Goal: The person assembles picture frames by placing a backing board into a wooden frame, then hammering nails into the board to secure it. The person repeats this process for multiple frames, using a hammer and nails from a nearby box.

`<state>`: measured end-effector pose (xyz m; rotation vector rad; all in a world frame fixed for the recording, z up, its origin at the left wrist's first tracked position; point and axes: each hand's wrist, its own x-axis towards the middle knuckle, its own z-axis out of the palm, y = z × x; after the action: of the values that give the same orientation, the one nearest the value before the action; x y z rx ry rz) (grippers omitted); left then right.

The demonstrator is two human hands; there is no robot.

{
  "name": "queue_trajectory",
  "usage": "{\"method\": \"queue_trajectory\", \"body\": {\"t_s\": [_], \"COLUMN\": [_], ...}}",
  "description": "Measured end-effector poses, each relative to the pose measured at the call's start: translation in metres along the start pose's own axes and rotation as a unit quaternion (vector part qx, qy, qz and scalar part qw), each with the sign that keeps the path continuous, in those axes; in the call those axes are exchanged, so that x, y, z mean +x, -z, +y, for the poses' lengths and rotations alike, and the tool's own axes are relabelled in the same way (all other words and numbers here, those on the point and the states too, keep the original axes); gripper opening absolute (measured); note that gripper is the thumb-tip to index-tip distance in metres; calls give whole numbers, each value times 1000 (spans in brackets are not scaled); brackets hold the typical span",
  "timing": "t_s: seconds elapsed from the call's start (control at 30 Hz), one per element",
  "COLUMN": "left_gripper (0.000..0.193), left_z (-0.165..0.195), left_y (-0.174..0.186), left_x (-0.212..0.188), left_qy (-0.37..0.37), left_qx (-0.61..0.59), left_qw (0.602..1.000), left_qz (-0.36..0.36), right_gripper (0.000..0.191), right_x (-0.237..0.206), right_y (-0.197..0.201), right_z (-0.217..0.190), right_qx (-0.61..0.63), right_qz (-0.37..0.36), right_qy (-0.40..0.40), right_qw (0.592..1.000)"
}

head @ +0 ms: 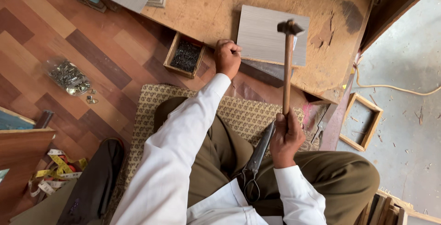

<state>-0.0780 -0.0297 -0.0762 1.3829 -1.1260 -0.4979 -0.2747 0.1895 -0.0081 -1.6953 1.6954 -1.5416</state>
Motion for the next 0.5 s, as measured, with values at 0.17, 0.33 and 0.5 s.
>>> {"method": "queue_trajectory", "body": {"t_s": [0.17, 0.33, 0.5], "left_gripper": [16, 12, 13], "left_z": [1, 0, 0], "left_y": [-1, -3, -3], "left_x": [3, 2, 5], "left_qy": [-55, -64, -88], "left_qx": [42, 46, 36], "left_qw": [997, 997, 995], "left_qz": [21, 15, 40], "right_gripper": [28, 25, 20], "right_x": [5, -1, 2], "right_y": [-7, -6, -10], "right_z": [8, 10, 8], "right_qx": [-134, -83, -132], "right_qz": [-142, -16, -123], "right_qy": [-129, 72, -67], "right_qw": [972, 994, 981]}}
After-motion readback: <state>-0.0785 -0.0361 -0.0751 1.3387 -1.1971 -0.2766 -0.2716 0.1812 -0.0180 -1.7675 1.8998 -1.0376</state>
